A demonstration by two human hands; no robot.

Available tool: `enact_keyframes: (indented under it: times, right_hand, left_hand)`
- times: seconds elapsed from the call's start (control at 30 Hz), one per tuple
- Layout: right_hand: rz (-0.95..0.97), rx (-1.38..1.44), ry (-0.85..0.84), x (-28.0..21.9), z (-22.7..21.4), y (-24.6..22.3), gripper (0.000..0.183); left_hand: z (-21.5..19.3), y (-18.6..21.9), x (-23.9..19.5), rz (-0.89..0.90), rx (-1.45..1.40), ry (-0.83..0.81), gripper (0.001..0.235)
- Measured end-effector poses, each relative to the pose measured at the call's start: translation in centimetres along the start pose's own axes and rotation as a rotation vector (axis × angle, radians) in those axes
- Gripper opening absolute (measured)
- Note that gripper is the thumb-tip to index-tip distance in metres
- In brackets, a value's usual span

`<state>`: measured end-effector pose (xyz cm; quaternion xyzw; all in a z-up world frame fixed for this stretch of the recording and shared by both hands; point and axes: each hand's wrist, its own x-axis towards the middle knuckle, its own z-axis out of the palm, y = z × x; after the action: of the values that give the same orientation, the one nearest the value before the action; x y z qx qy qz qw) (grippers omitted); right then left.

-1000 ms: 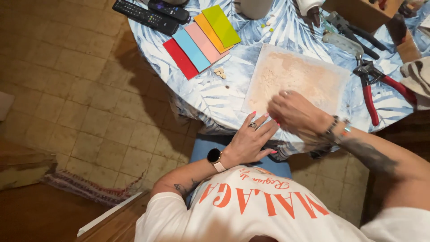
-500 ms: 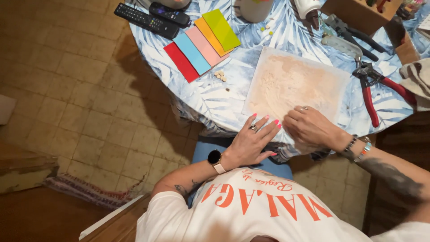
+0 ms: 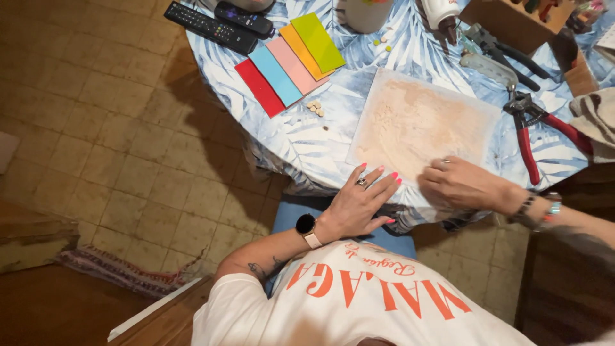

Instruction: The person repeatedly picks up small round beads and rubs them against a white paper surface on a table. The person handles the beads one at a time, rubbing each bead and then placing it back on the table. The task continues throughout the clip without a visible final state.

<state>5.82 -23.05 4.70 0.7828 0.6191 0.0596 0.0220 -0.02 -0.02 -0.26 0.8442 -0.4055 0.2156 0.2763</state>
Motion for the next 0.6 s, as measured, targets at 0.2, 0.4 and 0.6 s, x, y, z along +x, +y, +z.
enact_keyframes:
  times: [0.2,0.4,0.6]
  right_hand:
    - [0.424,0.121,-0.09,0.4,-2.0,1.6,0.005]
    - [0.661,0.755,0.521,5.2,-1.7,-1.0,0.025]
    - [0.714,0.812,0.584,5.8,-1.6,-1.7,0.027]
  left_hand:
    - [-3.0,1.0,2.6,-0.2,-0.194,-0.001,0.045]
    - [-2.9,-0.2,5.9,-0.354,-0.475,0.387,0.036]
    - [-3.5,-0.5,6.0,-0.381,-0.557,0.401,0.03]
